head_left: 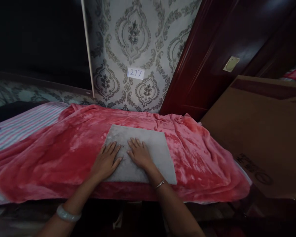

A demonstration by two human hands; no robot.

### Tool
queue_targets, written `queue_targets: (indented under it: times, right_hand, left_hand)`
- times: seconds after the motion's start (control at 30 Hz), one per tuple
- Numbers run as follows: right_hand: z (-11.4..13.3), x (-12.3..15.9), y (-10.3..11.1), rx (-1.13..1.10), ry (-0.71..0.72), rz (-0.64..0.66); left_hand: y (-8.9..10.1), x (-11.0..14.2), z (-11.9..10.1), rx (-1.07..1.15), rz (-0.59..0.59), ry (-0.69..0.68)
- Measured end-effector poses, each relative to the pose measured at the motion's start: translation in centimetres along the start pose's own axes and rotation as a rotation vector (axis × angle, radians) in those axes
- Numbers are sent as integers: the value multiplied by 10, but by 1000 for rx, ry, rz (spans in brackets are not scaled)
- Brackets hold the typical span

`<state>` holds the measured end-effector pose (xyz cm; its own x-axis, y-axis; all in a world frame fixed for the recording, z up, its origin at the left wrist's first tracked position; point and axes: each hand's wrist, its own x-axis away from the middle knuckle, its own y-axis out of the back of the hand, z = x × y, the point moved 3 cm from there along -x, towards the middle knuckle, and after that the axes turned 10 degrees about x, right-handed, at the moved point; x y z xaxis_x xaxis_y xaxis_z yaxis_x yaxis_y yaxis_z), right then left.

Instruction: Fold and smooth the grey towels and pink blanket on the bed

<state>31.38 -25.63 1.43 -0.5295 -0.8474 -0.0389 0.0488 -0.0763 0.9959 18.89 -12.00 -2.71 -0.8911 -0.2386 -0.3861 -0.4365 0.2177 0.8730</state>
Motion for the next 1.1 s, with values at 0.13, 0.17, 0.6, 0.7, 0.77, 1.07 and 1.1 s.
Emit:
queue_targets:
  times: [0.13,0.17,0.6,0.7,0.77,1.07,1.1]
  right_hand:
    - [-24,13,-9,-29,-118,17]
    - [-35,21,-10,-21,-172,15]
    - [-104,59,24,88,-504,-65]
    - [-66,12,37,27,-292,-115]
    - [-46,-17,37,18,-202,-133]
    - [-77,-46,2,-30,-184,-35]
    - [-90,-43,2,-27,-241,-34]
  left_hand:
    - [-1,0,3,4,-3,-11]
    - [-1,0,4,4,-7,-16]
    - [25,-63,8,139,-13,73]
    - [21,-95,2,31,-10,96]
    - [10,-104,0,-48,15,110]
    - [-8,-100,0,-144,140,160]
    - [-7,-100,-1,-145,150,164]
